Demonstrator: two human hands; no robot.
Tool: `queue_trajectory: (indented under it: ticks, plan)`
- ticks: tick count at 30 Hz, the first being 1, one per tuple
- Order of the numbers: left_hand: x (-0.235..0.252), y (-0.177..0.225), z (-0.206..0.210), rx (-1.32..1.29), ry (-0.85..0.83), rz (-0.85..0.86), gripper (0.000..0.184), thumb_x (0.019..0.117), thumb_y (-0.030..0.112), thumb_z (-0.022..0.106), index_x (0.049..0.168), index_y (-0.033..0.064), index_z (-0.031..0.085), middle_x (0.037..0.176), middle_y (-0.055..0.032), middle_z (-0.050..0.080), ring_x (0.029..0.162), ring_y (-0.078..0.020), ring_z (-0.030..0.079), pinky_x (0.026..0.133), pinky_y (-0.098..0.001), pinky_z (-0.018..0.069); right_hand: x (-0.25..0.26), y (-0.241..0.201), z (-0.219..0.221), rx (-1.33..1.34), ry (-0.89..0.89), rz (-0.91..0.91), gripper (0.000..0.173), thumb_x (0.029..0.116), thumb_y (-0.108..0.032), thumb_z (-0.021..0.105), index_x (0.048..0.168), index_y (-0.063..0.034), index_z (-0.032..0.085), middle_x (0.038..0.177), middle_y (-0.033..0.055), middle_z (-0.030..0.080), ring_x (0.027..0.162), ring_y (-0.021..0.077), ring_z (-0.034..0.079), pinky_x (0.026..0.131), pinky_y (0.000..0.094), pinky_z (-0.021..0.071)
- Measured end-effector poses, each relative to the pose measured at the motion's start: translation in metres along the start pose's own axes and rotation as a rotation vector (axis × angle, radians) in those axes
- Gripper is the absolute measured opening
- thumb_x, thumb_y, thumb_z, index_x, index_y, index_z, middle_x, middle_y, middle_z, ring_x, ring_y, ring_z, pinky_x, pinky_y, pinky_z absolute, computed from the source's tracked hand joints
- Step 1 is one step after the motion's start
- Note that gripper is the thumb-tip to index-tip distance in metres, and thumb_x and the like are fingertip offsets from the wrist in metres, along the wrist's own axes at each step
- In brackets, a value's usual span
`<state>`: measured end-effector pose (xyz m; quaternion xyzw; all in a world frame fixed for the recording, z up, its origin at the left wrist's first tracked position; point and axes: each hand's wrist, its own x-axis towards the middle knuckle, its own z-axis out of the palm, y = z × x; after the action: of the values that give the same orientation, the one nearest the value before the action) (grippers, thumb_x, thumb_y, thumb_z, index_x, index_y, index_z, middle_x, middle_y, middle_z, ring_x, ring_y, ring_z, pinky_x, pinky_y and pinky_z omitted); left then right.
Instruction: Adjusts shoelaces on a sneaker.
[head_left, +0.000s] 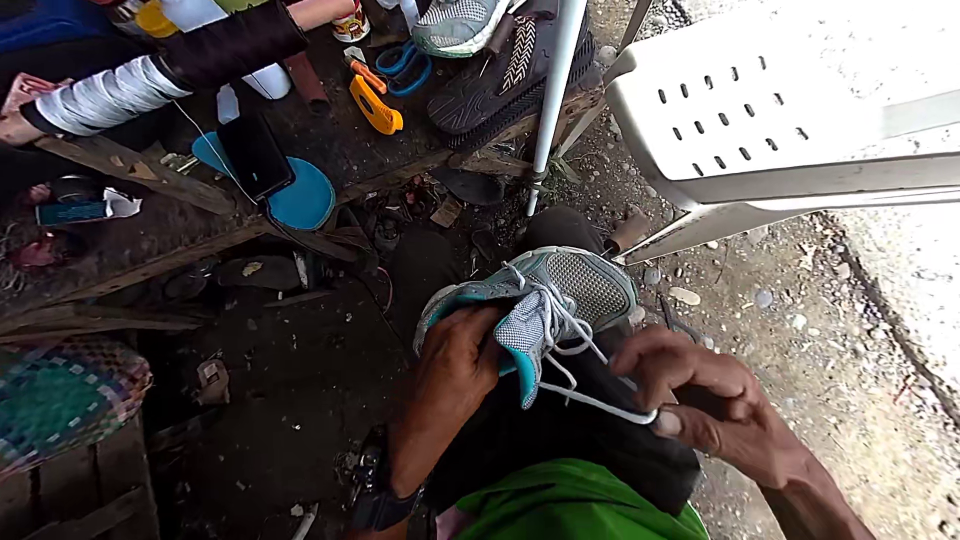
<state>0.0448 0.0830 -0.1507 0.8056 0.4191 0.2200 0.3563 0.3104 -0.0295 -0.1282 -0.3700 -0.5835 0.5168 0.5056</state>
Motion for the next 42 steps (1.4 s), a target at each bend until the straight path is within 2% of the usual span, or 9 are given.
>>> queue_trajectory:
  ticks: [3,6,13,16,19,26,33,38,42]
  plan:
    - [-0.009,0.008,-0.003,0.118,-0.023,-0.003,0.026,0.0915,0.015,0.056,0.107,0.0143,0.077,0.104,-0.0029,0.074,0.1,-0.015,0.071,0.088,-0.0378,0.0578,-0.009,0.003,-0.016,-0.328,-0.111,0.037,0.021,0.1007,-0.03,0.06,0.1,-0.013,0.071,0.12,0.0023,0.066,0.11,0.0076,0.063,0.087,0.0211,0.055]
    - [-0.023,0.004,-0.025,-0.077,-0.039,-0.023,0.021,0.0993,0.028,0.06,0.101,0.0152,0.076,0.095,0.002,0.068,0.087,-0.0037,0.065,0.074,-0.0201,0.0559,-0.014,0.002,-0.016,-0.798,-0.128,0.054,0.018,0.0952,-0.03,0.058,0.1,-0.0214,0.073,0.118,0.0005,0.067,0.101,0.0074,0.064,0.078,0.0259,0.0561]
    - [-0.041,-0.022,-0.054,-1.051,0.011,0.07,0.017,0.0959,0.033,0.069,0.105,0.0211,0.078,0.13,-0.0009,0.066,0.115,-0.014,0.063,0.096,-0.0275,0.0526,-0.008,-0.009,-0.043,-0.446,-0.321,0.089,0.025,0.0962,-0.036,0.056,0.094,-0.0137,0.069,0.086,-0.0021,0.066,0.079,0.0039,0.062,0.066,0.0223,0.0518]
    - [-0.042,-0.012,-0.044,-1.591,0.046,0.093,0.02,0.0907,0.035,0.072,0.099,0.0168,0.077,0.121,-0.0026,0.068,0.089,-0.0105,0.067,0.069,-0.0204,0.0539,-0.01,-0.011,-0.031,-0.814,-0.462,0.222,0.027,0.0872,-0.046,0.06,0.093,-0.0217,0.07,0.073,-0.004,0.063,0.059,0.013,0.062,0.048,0.0387,0.049]
    - [-0.045,-0.009,-0.04,-1.919,0.113,0.115,0.018,0.0885,0.021,0.074,0.1,0.0067,0.076,0.101,-0.008,0.073,0.08,-0.0151,0.07,0.063,-0.0229,0.0557,-0.017,-0.013,-0.025,-1.014,-0.423,0.237,0.028,0.0877,-0.05,0.061,0.085,-0.0231,0.066,0.068,-0.0036,0.06,0.056,0.0166,0.062,0.043,0.0416,0.0478]
    - [-0.047,-0.002,-0.012,-0.635,-0.066,0.05,0.011,0.0965,0.021,0.071,0.098,0.0101,0.074,0.103,-0.0021,0.072,0.099,-0.0116,0.069,0.087,-0.0279,0.0601,-0.011,-0.02,-0.033,-0.78,-0.379,0.131,0.029,0.1007,-0.046,0.056,0.09,-0.0218,0.067,0.073,-0.0067,0.06,0.06,0.0075,0.059,0.047,0.0306,0.0454]
    - [-0.016,0.004,0.012,-0.267,0.15,0.068,0.015,0.0966,0.02,0.066,0.095,0.0093,0.076,0.101,-0.0003,0.074,0.099,-0.0057,0.068,0.089,-0.0233,0.0582,-0.005,-0.009,-0.021,0.325,-0.512,0.142,0.02,0.099,-0.02,0.069,0.094,-0.0005,0.068,0.08,0.0048,0.07,0.071,0.005,0.064,0.066,0.0208,0.0524]
    - [-0.018,0.014,0.019,-0.055,0.04,-0.002,0.016,0.0868,0.023,0.067,0.094,0.0124,0.077,0.094,0.0034,0.075,0.096,0.0013,0.068,0.089,-0.02,0.0553,-0.015,-0.03,-0.043,-0.308,-0.468,0.239,0.029,0.1011,-0.036,0.064,0.122,-0.0165,0.073,0.094,-0.0003,0.076,0.079,0.0093,0.072,0.072,0.0338,0.061]
    - [-0.005,0.018,0.018,-0.362,-0.099,-0.139,0.013,0.0917,0.024,0.069,0.093,0.0142,0.077,0.085,0.0103,0.074,0.081,0.0067,0.068,0.077,-0.0156,0.0583,0.024,-0.042,-0.081,-0.804,-0.041,-0.049,0.025,0.1047,-0.029,0.057,0.113,-0.0122,0.074,0.108,0.0006,0.073,0.102,0.0085,0.065,0.088,0.0272,0.0535]
